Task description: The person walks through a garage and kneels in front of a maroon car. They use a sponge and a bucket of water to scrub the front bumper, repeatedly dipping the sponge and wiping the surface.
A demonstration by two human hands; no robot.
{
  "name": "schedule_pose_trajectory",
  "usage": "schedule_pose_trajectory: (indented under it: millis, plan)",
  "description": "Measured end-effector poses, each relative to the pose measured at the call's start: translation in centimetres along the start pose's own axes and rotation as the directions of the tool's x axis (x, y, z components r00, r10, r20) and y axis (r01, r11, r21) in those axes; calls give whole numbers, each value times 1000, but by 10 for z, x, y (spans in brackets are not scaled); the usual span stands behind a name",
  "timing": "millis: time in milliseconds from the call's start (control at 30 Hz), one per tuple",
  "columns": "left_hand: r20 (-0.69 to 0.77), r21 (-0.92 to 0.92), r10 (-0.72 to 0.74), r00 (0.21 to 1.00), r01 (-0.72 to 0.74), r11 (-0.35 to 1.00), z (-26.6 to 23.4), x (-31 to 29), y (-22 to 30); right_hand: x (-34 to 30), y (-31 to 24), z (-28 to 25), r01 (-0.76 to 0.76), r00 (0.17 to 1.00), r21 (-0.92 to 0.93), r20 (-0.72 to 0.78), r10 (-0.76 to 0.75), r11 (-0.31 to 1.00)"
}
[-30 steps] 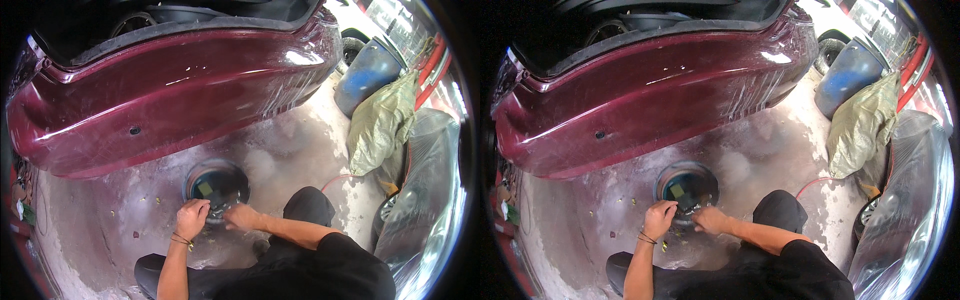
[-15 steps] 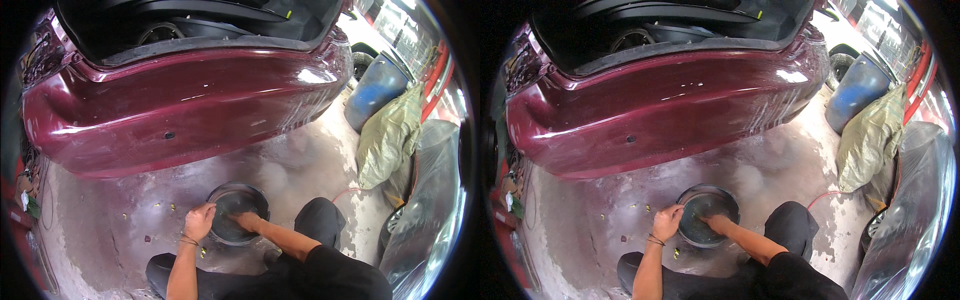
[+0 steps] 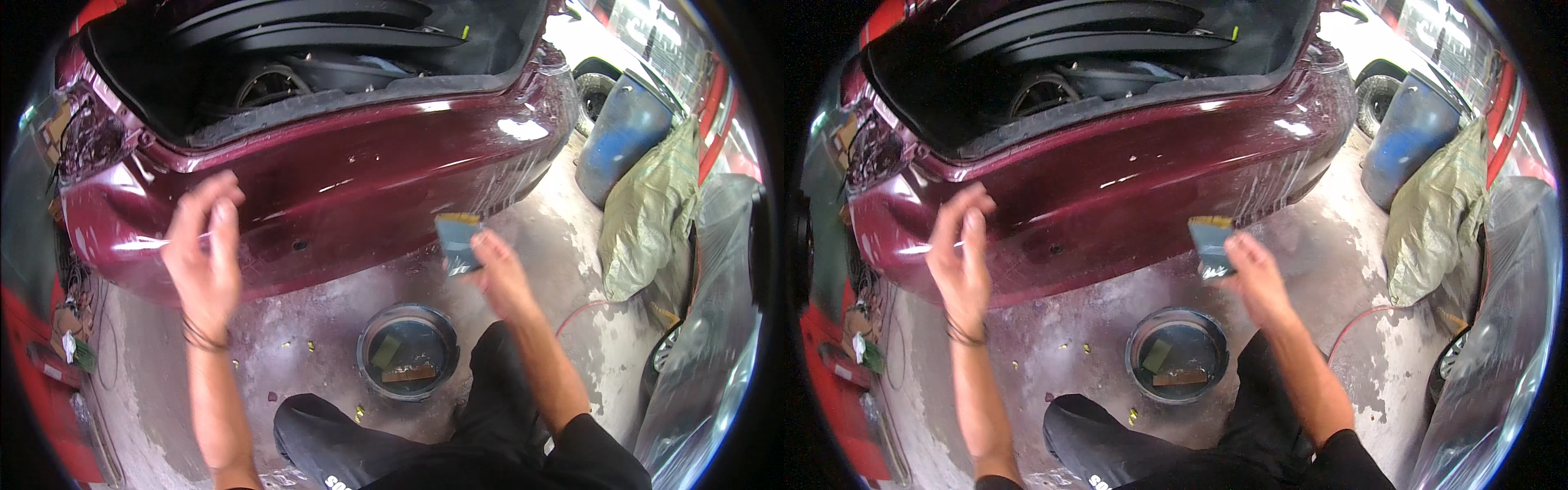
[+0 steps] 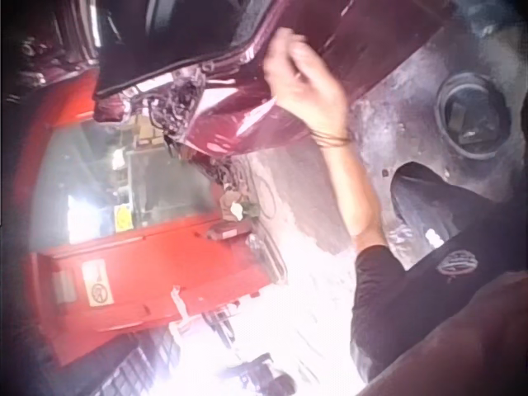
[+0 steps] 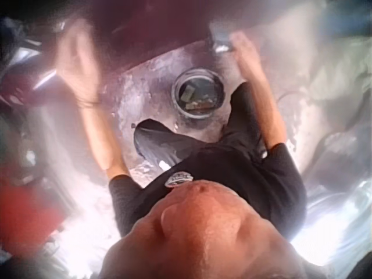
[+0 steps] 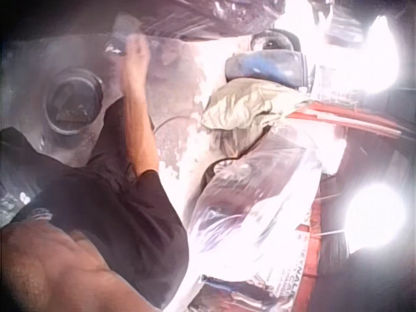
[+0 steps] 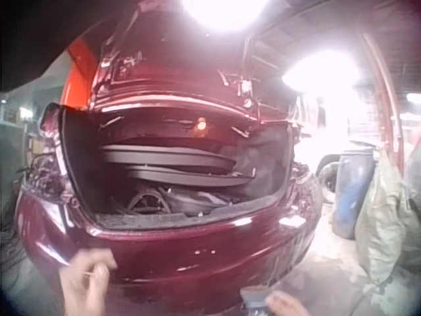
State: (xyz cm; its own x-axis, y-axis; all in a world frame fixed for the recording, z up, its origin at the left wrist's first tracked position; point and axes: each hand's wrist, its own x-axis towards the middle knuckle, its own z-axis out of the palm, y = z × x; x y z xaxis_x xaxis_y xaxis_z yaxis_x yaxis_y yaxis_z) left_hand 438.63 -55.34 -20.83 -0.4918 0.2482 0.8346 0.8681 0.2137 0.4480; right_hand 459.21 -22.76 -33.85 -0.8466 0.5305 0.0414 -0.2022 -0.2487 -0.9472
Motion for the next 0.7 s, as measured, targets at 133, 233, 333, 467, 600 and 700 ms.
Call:
schedule_pose_trajectory:
  millis: [133,233,333,467,600,700]
  plan:
    - [28,179,139,990,-142,974,-7,74,-47,42,-95,7,394,757,-776,-30,-653,492]
    - [36,288,109,993,-115,951,-17,75,-92,82,-100,51,554,475,-831,259,-841,57]
    - [29,345,24,999,-33,938,-9,70,-106,92,-67,94,670,468,-722,591,-657,-172]
    - [122,390,66,990,-109,914,-12,64,-104,81,-27,147,755,460,-632,702,-543,-177]
    - [164,472,8,986,-86,877,-11,52,-104,101,-78,79,685,589,-689,715,-378,-237]
    - [120,528,66,991,-120,840,-3,59,-92,141,-139,-25,503,641,-812,581,-502,-297]
